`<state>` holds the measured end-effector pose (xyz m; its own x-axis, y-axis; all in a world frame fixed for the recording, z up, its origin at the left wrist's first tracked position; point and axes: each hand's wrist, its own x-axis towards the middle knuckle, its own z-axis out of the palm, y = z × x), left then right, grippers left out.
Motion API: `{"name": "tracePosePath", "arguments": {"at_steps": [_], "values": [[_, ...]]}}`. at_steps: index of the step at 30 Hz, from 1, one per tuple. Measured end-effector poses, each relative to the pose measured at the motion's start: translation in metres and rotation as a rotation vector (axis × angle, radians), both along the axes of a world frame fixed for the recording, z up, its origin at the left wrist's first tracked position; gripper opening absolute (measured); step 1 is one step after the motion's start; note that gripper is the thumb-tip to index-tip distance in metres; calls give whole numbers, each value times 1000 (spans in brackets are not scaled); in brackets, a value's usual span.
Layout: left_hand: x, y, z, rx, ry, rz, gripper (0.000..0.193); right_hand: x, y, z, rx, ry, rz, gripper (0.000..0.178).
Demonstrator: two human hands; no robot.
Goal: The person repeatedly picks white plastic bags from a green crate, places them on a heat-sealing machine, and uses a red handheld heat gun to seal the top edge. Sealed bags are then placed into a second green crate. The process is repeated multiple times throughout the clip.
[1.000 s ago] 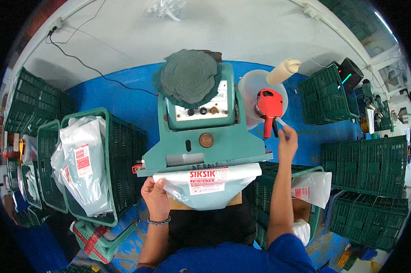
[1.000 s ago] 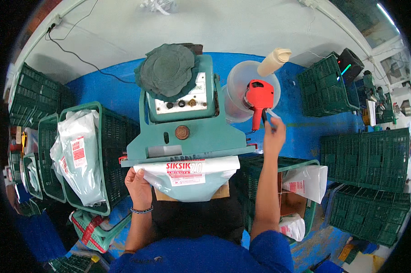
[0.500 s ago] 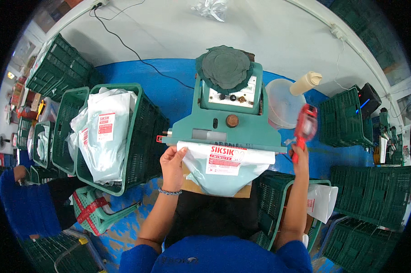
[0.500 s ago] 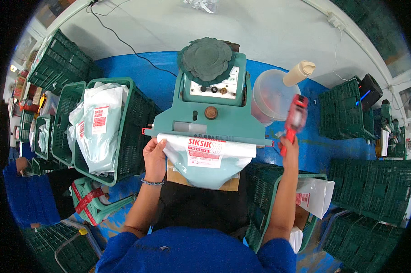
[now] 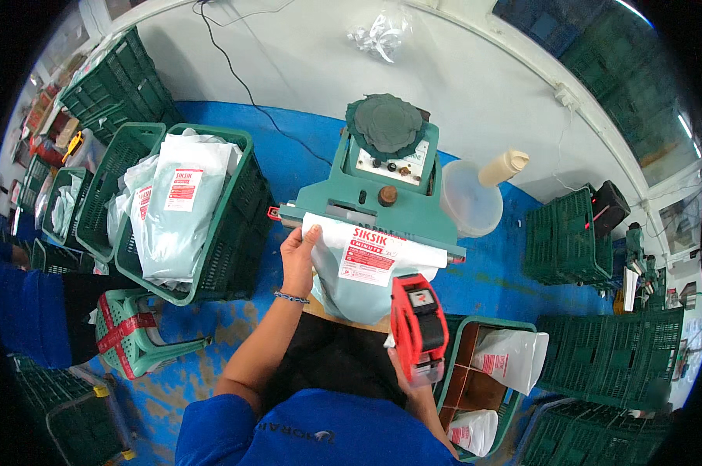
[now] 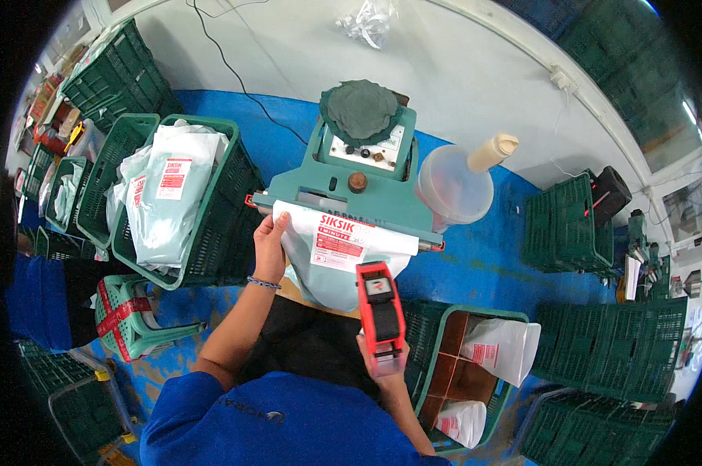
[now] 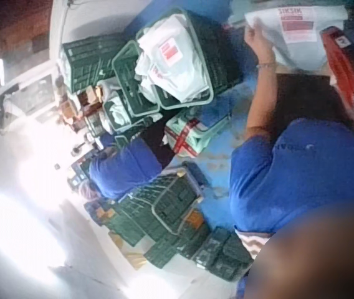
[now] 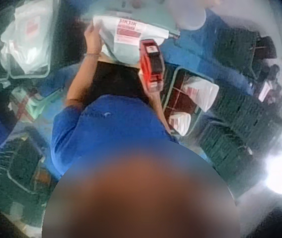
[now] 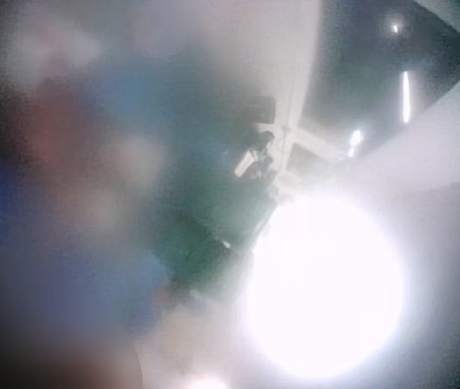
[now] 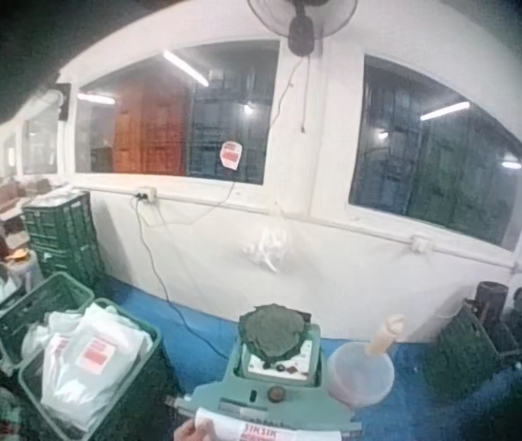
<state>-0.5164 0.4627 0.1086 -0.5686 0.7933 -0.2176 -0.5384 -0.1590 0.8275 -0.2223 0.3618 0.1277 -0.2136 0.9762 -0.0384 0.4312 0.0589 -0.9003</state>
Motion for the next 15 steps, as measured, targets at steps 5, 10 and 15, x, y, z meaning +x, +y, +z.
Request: {"name": "tracePosePath", "arguments": {"at_steps": [5,10,15], "values": [[4,4,2,16,-57,61,22,-29,13,27,237,-33,-25,34],[6,3,6,26,-40,57,24,8,5,54,-137,-472,141,52],[1,1,9,-4,-89,39,24,37,-2,61,-236,51,-168,41]]}}
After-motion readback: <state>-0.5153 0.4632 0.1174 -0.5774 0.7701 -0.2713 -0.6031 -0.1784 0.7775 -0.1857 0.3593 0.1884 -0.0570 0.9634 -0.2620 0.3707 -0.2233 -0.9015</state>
